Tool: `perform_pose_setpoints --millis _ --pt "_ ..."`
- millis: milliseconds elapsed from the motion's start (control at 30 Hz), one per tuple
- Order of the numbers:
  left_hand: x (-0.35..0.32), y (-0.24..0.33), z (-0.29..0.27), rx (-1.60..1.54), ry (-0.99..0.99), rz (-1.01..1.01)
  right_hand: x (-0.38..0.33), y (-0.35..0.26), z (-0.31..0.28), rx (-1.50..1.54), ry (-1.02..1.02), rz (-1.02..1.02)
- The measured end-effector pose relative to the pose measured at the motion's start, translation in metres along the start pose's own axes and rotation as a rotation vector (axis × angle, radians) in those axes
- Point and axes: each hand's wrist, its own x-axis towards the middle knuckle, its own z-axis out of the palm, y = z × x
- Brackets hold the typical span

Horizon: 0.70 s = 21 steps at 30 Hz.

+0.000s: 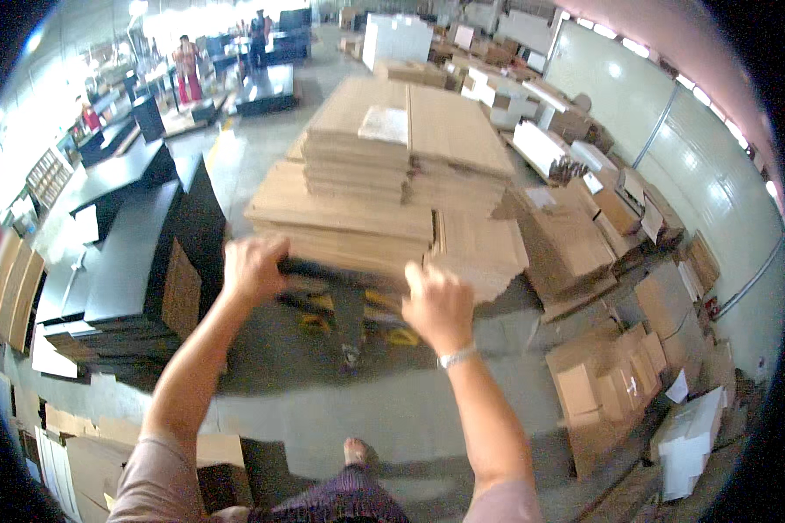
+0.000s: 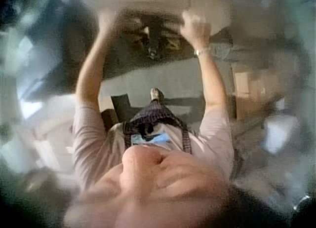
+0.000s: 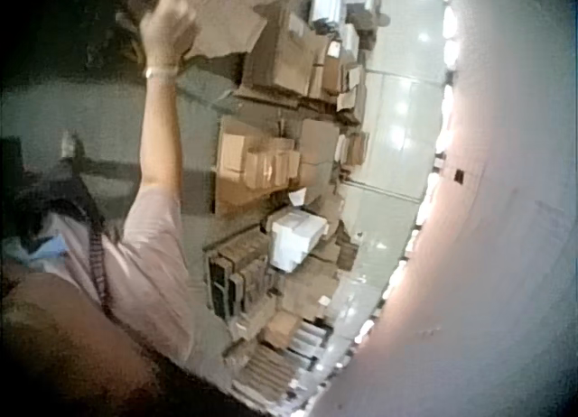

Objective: The person uses a yellow manual pallet jack to lift and transport a stack of flat cardboard sheets across a warehouse floor. They maneuver the jack through aisles of stacked boxes and other materials, repositioning the load multiple times.

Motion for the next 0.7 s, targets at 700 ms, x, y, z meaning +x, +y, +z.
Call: perform_pose_setpoints --millis 700 --pt "-0.493 0.108 -0.102 -0.317 -0.922 0.174 -0.553 -0.171 -0.004 0.438 -0.965 0.122"
